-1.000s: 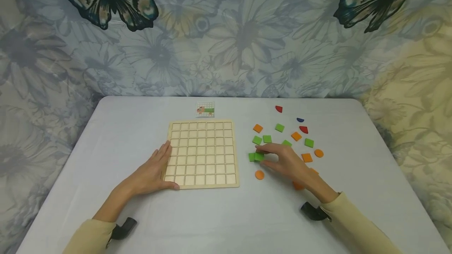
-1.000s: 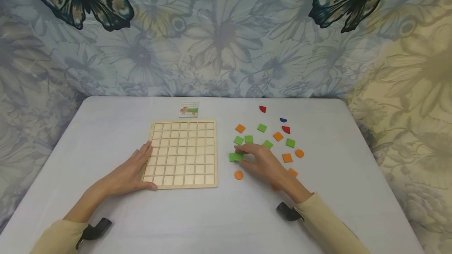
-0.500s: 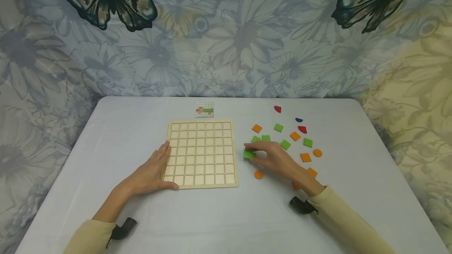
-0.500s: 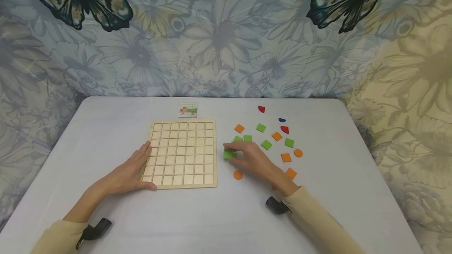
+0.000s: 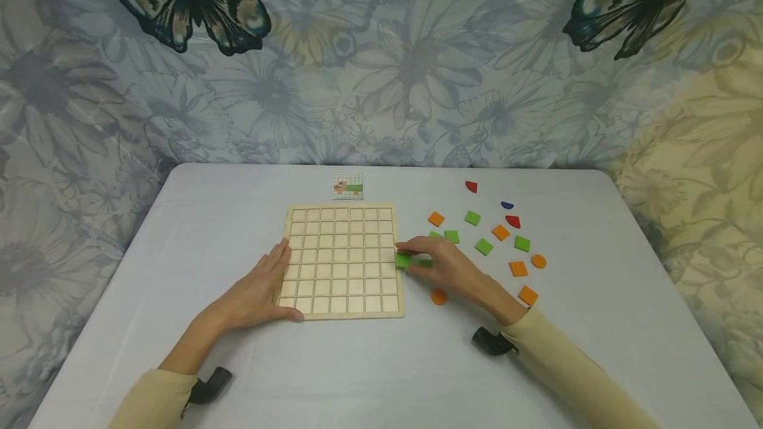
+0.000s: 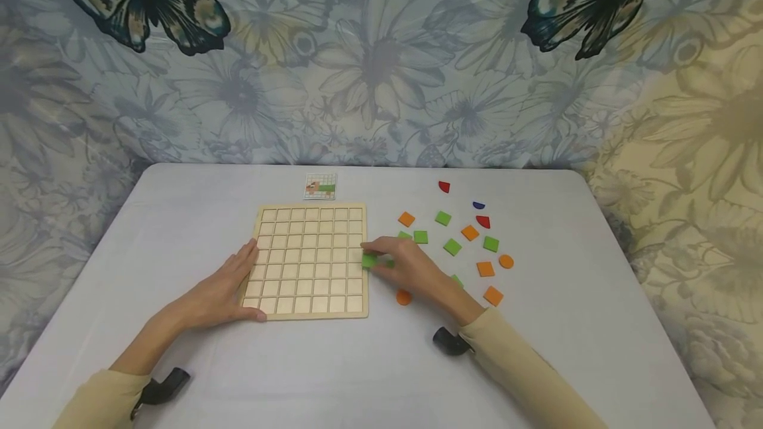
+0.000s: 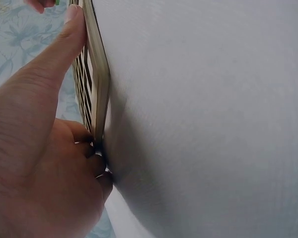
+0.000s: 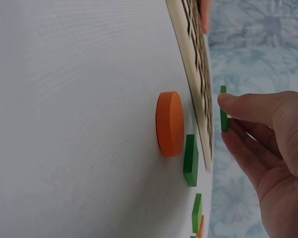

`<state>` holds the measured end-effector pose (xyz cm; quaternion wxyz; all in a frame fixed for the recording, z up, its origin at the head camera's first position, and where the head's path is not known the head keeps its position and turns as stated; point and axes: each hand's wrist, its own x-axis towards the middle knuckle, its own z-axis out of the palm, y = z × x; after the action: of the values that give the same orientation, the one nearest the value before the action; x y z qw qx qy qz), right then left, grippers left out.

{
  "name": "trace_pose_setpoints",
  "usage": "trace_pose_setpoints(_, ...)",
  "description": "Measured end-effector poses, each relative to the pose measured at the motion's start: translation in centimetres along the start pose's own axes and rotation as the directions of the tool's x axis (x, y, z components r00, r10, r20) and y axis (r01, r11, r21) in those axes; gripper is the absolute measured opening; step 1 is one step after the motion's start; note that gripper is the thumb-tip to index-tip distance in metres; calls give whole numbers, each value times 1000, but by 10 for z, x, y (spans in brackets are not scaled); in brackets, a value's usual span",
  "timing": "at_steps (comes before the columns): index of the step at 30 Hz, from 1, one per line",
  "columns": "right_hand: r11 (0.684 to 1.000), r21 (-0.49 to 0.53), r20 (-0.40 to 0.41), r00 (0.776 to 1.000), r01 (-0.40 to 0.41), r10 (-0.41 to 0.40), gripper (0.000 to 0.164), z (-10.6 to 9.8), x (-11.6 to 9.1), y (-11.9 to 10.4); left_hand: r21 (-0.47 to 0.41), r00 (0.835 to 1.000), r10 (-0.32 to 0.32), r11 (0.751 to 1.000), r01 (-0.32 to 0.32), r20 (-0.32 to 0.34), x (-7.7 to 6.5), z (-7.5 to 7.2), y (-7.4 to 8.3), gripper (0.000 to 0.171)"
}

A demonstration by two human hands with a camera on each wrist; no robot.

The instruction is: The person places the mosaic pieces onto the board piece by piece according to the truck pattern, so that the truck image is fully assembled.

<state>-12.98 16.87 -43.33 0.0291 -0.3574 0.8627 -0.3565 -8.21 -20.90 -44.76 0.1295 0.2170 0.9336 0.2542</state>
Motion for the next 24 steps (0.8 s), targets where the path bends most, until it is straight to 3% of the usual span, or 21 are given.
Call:
trace_pose_setpoints(7, 999, -7, 10, 999, -32, 32, 44, 2, 8, -2, 36, 999, -35, 999, 35, 8, -1, 0, 0, 133)
trace_pose_setpoints(24, 998, -12, 61, 997, -55, 56, 43, 9, 23, 0, 96, 999, -38, 995, 39, -11, -5, 0, -2, 130)
